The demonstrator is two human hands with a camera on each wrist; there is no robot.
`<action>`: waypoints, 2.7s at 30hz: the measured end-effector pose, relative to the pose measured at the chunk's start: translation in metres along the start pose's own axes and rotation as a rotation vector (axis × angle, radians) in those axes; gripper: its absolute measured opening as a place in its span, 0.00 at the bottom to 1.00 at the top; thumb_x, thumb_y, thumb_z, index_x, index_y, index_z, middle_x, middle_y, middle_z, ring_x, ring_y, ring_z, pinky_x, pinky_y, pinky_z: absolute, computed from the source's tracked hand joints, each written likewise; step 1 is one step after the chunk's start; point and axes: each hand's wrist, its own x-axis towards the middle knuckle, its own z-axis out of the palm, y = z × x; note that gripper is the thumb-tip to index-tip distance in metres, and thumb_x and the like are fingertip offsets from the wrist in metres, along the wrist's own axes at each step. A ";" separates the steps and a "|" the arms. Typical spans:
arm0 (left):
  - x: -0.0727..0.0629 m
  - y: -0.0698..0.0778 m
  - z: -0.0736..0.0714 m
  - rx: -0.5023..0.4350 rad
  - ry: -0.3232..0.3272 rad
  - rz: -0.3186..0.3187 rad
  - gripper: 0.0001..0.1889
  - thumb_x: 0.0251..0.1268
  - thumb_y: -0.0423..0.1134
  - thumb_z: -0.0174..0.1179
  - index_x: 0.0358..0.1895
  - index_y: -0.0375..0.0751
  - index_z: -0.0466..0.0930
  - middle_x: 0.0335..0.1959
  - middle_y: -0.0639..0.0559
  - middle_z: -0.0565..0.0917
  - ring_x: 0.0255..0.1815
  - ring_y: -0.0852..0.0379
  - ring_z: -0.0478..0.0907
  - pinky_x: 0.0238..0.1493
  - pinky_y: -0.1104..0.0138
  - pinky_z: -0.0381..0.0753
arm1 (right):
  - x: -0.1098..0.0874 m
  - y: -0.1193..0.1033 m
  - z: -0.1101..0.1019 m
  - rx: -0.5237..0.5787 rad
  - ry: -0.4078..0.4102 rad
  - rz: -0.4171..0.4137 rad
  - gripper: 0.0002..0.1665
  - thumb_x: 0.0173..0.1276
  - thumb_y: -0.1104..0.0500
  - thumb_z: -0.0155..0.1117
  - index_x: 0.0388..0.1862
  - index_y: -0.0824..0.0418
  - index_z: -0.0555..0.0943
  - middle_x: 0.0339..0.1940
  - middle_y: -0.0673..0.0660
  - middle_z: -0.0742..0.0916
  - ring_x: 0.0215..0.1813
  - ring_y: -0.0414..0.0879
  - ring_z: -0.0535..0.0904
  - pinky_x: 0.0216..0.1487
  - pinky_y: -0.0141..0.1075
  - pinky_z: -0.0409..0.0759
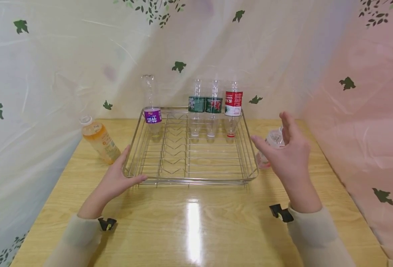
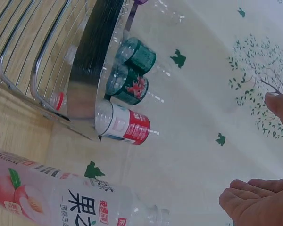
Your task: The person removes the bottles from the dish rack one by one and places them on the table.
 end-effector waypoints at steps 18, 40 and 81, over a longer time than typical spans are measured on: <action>-0.002 -0.001 -0.002 -0.011 0.002 -0.002 0.68 0.50 0.63 0.77 0.84 0.47 0.36 0.83 0.45 0.44 0.80 0.40 0.46 0.76 0.42 0.50 | 0.007 -0.008 0.021 -0.032 -0.072 -0.089 0.54 0.59 0.56 0.82 0.80 0.53 0.64 0.77 0.51 0.71 0.75 0.44 0.65 0.72 0.36 0.66; -0.001 -0.002 -0.001 -0.014 0.011 0.006 0.68 0.49 0.65 0.76 0.84 0.46 0.37 0.83 0.44 0.45 0.80 0.40 0.47 0.76 0.42 0.51 | 0.013 -0.016 0.046 -0.090 -0.193 -0.104 0.51 0.61 0.47 0.80 0.78 0.57 0.67 0.75 0.54 0.73 0.73 0.54 0.68 0.71 0.42 0.68; -0.001 -0.003 0.002 -0.043 0.018 -0.011 0.66 0.53 0.57 0.78 0.84 0.47 0.37 0.82 0.42 0.48 0.79 0.37 0.49 0.74 0.38 0.53 | 0.032 -0.055 0.092 -0.179 -0.369 -0.133 0.54 0.61 0.35 0.75 0.80 0.54 0.65 0.77 0.52 0.70 0.75 0.52 0.66 0.70 0.50 0.70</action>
